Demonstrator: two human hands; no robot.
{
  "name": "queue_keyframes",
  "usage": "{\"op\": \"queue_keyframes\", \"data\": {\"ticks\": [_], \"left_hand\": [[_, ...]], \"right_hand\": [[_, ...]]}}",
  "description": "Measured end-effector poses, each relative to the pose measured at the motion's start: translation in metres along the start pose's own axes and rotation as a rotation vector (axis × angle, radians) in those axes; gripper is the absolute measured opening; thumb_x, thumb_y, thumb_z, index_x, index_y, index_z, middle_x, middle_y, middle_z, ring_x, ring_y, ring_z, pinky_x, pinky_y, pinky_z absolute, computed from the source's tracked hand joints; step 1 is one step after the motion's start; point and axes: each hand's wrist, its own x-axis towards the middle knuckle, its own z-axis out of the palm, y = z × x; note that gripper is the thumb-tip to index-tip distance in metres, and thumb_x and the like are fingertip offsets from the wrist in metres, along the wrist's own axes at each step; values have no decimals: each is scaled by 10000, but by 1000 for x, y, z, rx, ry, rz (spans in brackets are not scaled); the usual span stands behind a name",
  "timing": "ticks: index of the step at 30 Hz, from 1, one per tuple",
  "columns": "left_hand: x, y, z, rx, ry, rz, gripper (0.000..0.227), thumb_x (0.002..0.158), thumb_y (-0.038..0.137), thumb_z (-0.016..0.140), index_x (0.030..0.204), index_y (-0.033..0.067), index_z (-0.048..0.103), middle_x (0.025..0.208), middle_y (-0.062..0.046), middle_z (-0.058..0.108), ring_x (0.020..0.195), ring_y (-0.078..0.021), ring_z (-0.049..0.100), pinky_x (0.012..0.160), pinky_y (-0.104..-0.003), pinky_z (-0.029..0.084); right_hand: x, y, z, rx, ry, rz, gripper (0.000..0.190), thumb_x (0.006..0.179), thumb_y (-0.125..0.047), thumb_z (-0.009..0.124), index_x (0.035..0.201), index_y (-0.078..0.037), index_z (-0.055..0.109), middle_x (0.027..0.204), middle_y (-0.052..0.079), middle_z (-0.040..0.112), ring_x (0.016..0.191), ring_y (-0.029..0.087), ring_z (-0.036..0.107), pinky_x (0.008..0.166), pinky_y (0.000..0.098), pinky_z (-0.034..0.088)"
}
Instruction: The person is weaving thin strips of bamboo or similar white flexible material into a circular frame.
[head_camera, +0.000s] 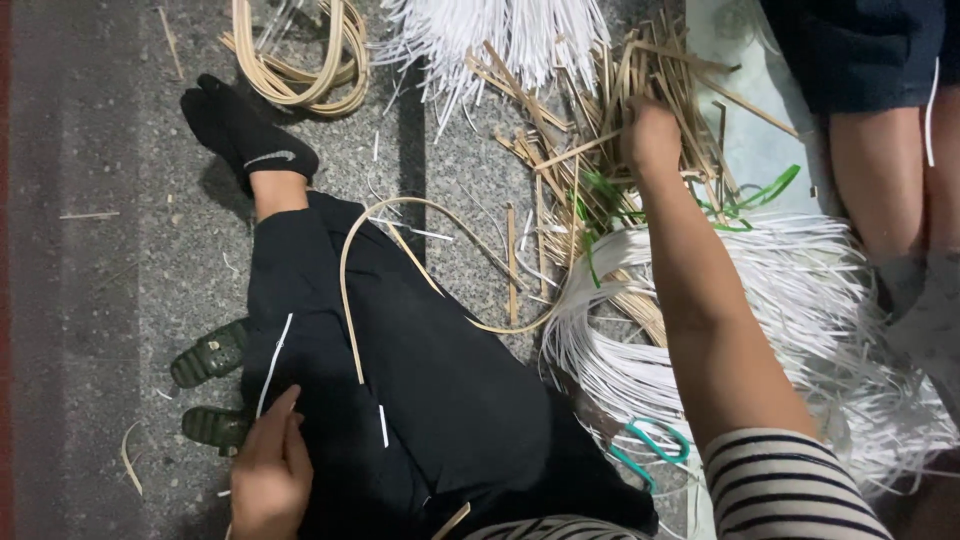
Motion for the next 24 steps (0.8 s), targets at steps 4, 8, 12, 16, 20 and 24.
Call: {"op": "queue_keyframes", "data": {"ticks": [4,8,12,16,20,24], "left_hand": [[-2,-2,-2,-5,-33,-66,355,988,39,530,1325,14,639,1092,-231,723,975,-321,745,815,-393,598],[-4,0,-1,10,-25,-110,362,978,91,551,1326,36,638,1132,-232,716,1013,-357,724,859,-428,580],[-5,-6,7,10,-49,-86,351,976,90,559,1313,34,638,1115,-235,712,1010,-360,721,822,-417,587],[-8,-12,12,56,-64,-28,357,972,99,572,1320,46,634,1029,-218,716,957,-351,729,827,-421,588],[-7,-9,10,39,-46,-56,351,964,84,578,1306,38,639,1027,-224,715,948,-363,731,791,-428,589],[-4,-9,10,17,-48,-36,362,960,89,579,1314,32,627,1025,-222,712,931,-352,731,794,-423,593]], "right_hand": [[13,29,31,-182,-25,84,125,968,-128,648,1037,-46,712,974,236,703,899,460,669,747,527,523],[19,14,31,-331,-128,182,130,948,-173,682,992,-50,686,1007,225,700,885,446,688,737,516,544],[8,-13,21,19,-230,206,212,839,-204,751,1020,-106,702,988,157,726,915,384,704,822,473,548],[1,6,31,-3,-194,-122,254,842,-138,728,1085,-177,787,1033,189,717,955,408,686,838,468,550],[2,-3,19,-35,-190,-38,231,879,-120,653,1067,-161,782,1060,166,739,976,382,701,888,458,559],[9,-13,19,-21,-98,112,191,960,-231,695,1092,-103,746,1042,213,711,950,426,669,828,498,530]]}}
